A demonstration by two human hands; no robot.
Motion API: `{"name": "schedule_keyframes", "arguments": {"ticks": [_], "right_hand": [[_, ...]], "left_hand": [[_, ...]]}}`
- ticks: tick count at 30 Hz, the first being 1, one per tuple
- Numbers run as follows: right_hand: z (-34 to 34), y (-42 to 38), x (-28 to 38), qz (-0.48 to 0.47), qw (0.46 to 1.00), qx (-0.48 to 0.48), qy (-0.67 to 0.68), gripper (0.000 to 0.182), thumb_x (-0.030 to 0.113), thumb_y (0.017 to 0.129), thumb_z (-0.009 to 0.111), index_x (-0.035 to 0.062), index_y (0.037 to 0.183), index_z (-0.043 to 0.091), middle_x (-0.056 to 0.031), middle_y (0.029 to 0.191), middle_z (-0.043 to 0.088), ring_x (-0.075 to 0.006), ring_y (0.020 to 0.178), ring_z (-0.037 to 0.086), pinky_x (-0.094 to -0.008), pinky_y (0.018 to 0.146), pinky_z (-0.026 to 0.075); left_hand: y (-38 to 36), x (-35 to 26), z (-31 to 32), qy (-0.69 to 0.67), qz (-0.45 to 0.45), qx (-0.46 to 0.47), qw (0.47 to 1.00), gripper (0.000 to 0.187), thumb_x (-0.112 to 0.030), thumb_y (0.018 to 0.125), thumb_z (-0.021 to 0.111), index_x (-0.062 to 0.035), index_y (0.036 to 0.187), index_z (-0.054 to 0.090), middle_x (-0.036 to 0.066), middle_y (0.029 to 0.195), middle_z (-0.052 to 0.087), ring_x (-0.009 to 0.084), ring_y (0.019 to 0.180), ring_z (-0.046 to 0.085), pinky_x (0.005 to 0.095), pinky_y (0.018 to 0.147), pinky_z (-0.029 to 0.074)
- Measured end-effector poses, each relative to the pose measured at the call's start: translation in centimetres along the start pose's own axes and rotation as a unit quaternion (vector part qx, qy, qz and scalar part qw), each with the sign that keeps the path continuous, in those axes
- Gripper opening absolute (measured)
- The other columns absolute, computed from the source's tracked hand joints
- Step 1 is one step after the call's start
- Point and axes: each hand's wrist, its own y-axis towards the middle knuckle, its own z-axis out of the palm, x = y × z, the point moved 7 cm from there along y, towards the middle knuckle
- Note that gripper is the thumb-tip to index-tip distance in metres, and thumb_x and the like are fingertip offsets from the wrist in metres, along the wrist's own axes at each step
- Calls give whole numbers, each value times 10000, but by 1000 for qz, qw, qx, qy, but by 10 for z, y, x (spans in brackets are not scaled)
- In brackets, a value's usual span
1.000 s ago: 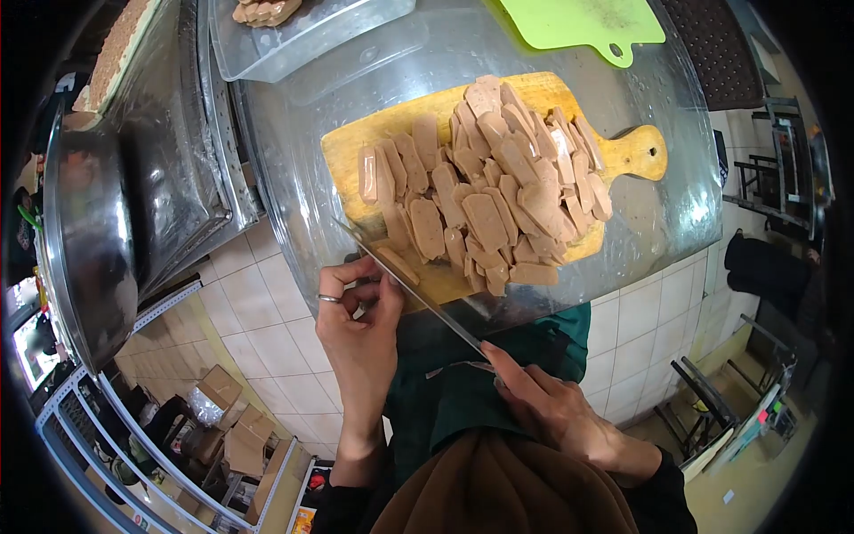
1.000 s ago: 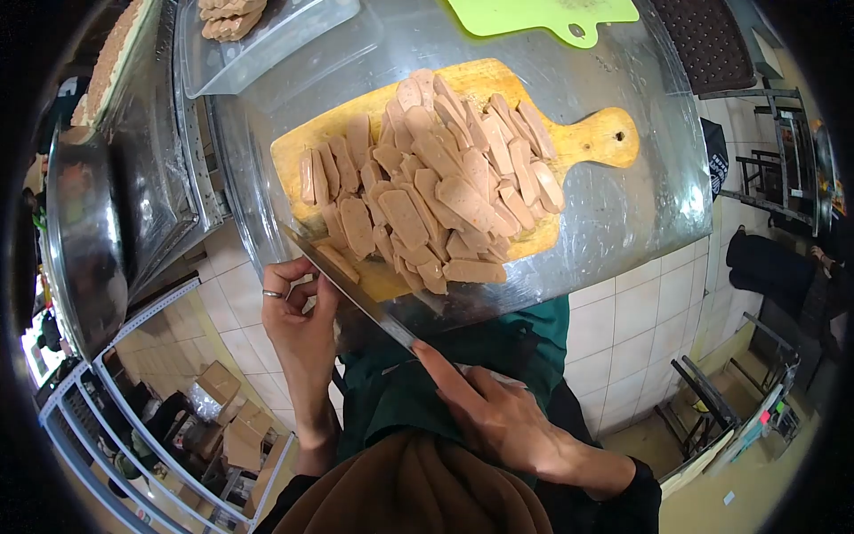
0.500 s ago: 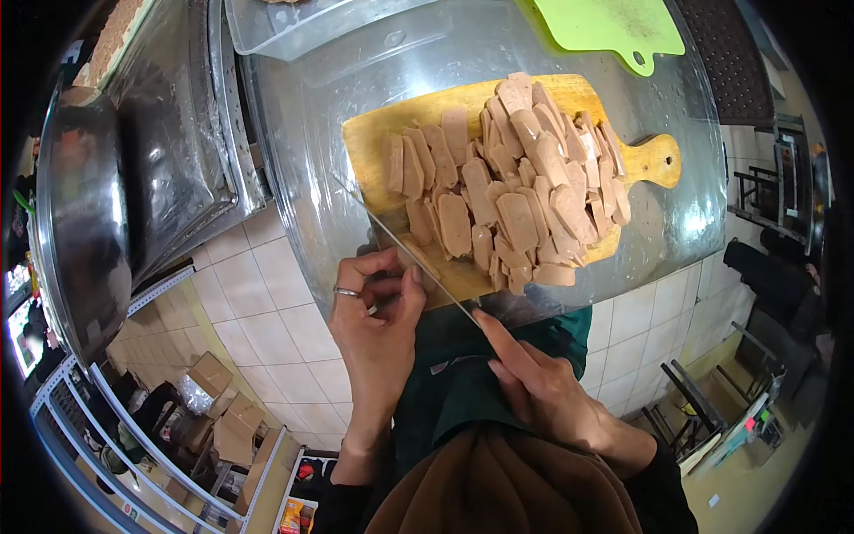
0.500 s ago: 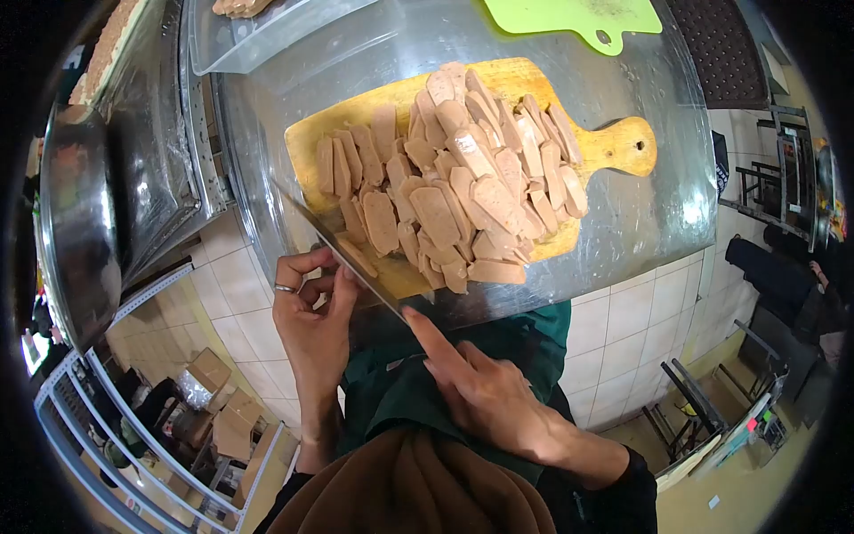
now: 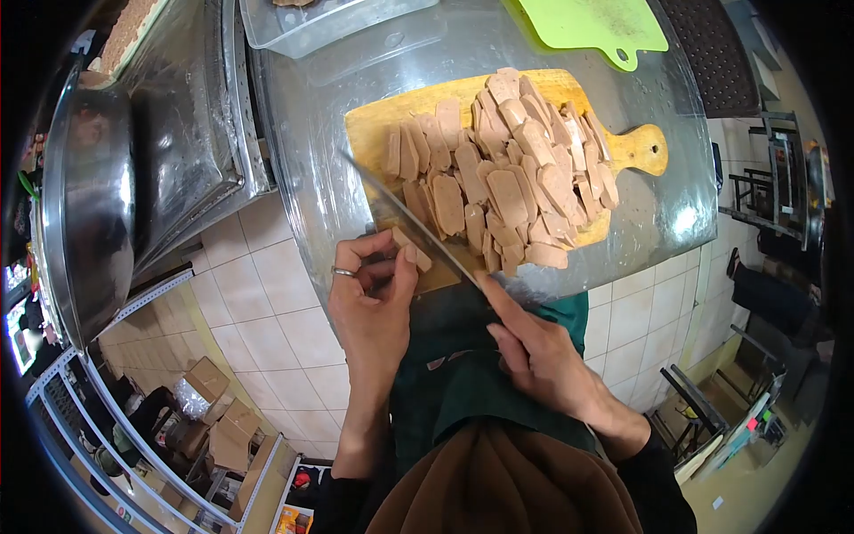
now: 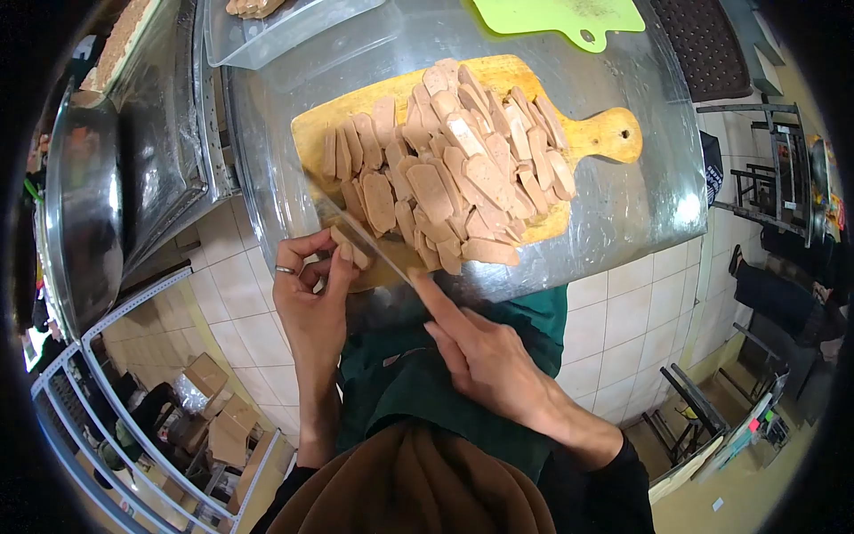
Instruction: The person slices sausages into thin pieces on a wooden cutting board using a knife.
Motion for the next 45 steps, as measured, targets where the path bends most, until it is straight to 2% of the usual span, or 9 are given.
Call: {"name": "schedule_keyframes", "arguments": {"ticks": [10,15,19,22,31,34,37,42,45], "right_hand": [[-2,-34,20,20,998,59,-18,728,-59,901,544,153,1543,274,-177,792,579,-323,610,508,-418,581,483],[0,-36,20,-29,999,21,-18,734,-64,891,554,148,1539,283,-179,739,529,-347,611,507,-437,557,490],[1,-36,17,3,998,51,-34,762,-70,880,562,165,1543,271,-194,749,531,-367,596,519,-443,558,499],[3,-39,14,22,997,63,-48,788,-78,875,558,187,1551,250,-193,766,536,-382,592,541,-449,556,492],[14,-6,14,10,997,68,-37,859,-88,847,538,219,1567,185,-179,755,517,-397,620,559,-469,610,492],[10,-7,17,46,996,65,-37,629,-76,925,514,90,1505,335,-218,854,602,-417,736,600,-384,691,505],[10,-16,13,23,996,80,-30,855,-77,856,533,232,1569,174,-167,750,520,-386,624,562,-464,615,497],[9,-10,11,21,997,68,-18,776,-27,905,538,222,1561,207,-179,757,546,-399,639,575,-457,614,495],[13,5,12,31,997,62,-18,649,-45,937,515,133,1522,299,-236,992,610,-429,891,614,-394,776,506]], "left_hand": [[-1,-1,-1,-1,23,15,1000,191,-95,939,665,12,1079,590,82,929,675,104,768,659,229,642,516],[-1,1,-1,-6,27,5,1000,192,-112,949,659,17,1071,588,82,894,682,104,756,663,226,629,506],[-1,-1,-1,2,2,28,1000,216,-105,965,635,33,1107,550,83,948,647,114,786,654,235,691,543],[-1,2,-2,-21,4,23,1000,182,-97,956,641,20,1080,577,89,914,681,99,769,662,221,633,507],[0,3,-3,-13,-7,24,1000,164,-67,955,628,20,1078,565,96,982,671,99,808,653,222,663,522],[-1,1,-1,-21,-9,17,1000,161,-63,953,630,18,1076,565,95,987,671,99,799,650,220,665,520],[-1,0,-1,-15,-1,17,1000,158,-59,952,630,14,1076,566,92,981,669,101,805,652,222,668,519],[-1,2,0,-13,-17,15,1000,158,-60,948,634,13,1072,568,83,950,666,103,804,653,227,670,519],[-1,5,0,-21,-27,11,999,165,-61,944,639,14,1073,569,83,942,667,106,797,654,230,666,520]]}}
